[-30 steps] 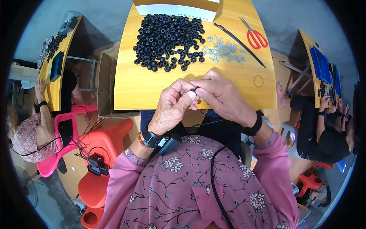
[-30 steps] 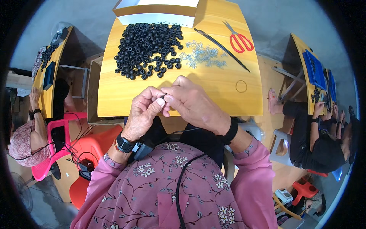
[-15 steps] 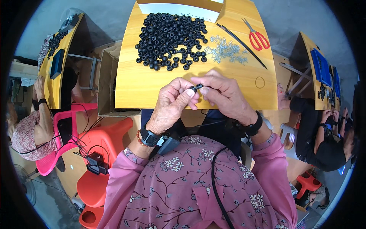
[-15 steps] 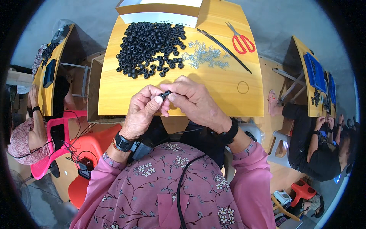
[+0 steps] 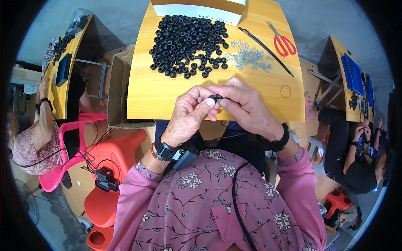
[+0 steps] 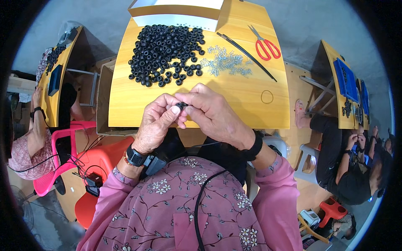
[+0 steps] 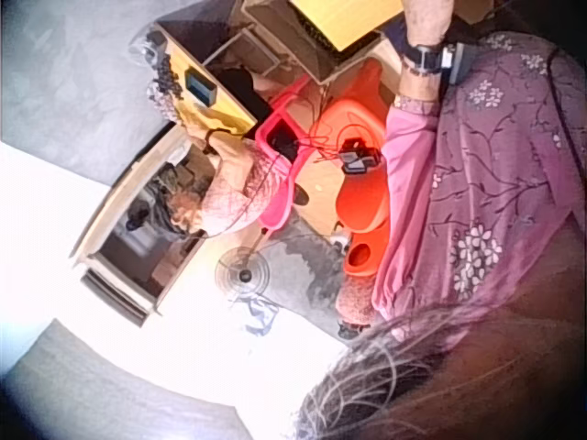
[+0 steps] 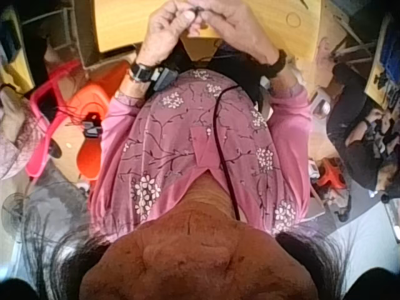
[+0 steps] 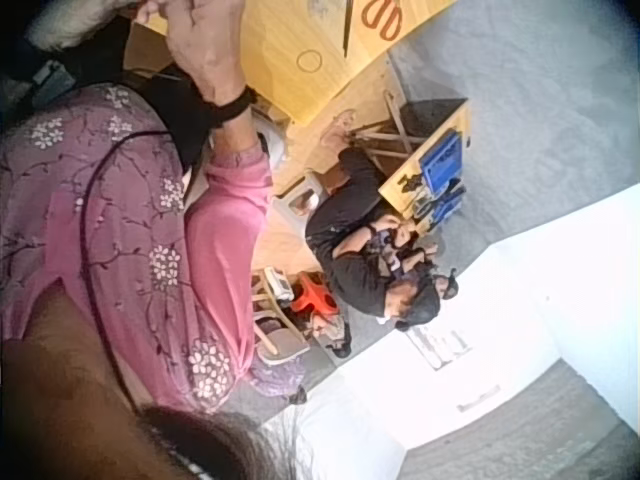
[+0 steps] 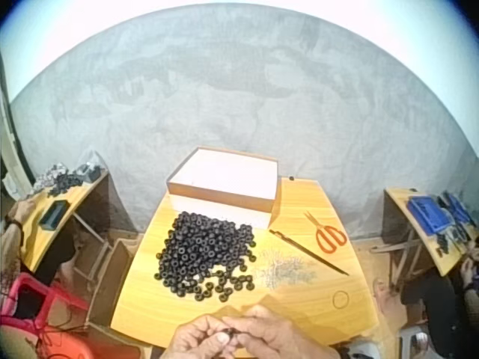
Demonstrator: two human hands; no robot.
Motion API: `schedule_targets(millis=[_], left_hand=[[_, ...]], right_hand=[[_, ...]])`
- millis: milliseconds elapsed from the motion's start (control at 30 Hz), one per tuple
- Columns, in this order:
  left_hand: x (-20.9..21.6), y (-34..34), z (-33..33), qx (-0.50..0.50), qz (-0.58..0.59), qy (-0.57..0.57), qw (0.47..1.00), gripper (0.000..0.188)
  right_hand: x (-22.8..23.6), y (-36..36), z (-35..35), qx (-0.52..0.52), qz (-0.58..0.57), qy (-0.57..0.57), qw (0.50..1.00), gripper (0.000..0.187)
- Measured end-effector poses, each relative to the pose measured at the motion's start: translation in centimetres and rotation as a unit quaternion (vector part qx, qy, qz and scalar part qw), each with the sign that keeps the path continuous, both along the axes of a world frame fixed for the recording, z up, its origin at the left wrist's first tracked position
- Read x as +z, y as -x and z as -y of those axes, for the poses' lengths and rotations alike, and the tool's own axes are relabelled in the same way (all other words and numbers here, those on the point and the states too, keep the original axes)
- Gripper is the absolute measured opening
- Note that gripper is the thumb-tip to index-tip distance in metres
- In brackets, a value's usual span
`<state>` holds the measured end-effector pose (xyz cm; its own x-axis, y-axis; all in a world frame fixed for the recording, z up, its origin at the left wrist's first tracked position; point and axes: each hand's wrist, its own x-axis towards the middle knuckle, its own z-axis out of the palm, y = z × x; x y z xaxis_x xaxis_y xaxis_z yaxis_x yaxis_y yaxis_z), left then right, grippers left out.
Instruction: Inserting small metal components into black rubber rings manually.
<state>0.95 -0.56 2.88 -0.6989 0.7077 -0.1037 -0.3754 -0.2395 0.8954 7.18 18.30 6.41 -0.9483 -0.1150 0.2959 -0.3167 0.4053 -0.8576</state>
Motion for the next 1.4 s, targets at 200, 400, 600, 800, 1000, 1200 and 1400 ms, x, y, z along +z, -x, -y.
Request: schedule_targets(millis=[200, 400, 600, 800, 1000, 1200, 1400], left_hand=[[0.0, 0.2, 0.0, -0.023, -0.039, 0.0, 0.999, 0.018], [0.1, 0.1, 0.2, -0.014, -0.039, 0.009, 0.999, 0.018], [0.2, 0.2, 0.3, -0.01, -0.044, 0.014, 0.999, 0.017], [0.1, 0.3, 0.2, -0.01, -0.053, 0.02, 0.998, 0.017], [0.0, -0.4, 0.0, 0.028, -0.014, 0.003, 1.0, 0.016], [-0.8, -0.4, 0.4, 0.039, 0.029, -0.01, 0.999, 0.018], [-0.3, -0.3, 0.4, 0.04, 0.104, -0.062, 0.992, 0.018]], right_hand=[[-0.5, -0.1, -0.5, 0.012, 0.018, 0.046, 0.999, 0.03], [1.2, -0.5, -0.1, -0.022, 0.19, 0.19, 0.963, 0.021], [1.1, -0.1, -0.3, -0.017, 0.184, 0.181, 0.966, 0.012], [0.9, 0.4, -0.2, -0.003, 0.102, 0.15, 0.983, 0.01], [0.2, 0.4, 0.0, -0.029, 0.004, 0.025, 0.999, 0.015], [-0.1, 0.4, 0.5, -0.064, -0.024, 0.024, 0.997, 0.015], [-1.0, 0.9, 0.1, -0.043, -0.04, 0.082, 0.995, 0.012]])
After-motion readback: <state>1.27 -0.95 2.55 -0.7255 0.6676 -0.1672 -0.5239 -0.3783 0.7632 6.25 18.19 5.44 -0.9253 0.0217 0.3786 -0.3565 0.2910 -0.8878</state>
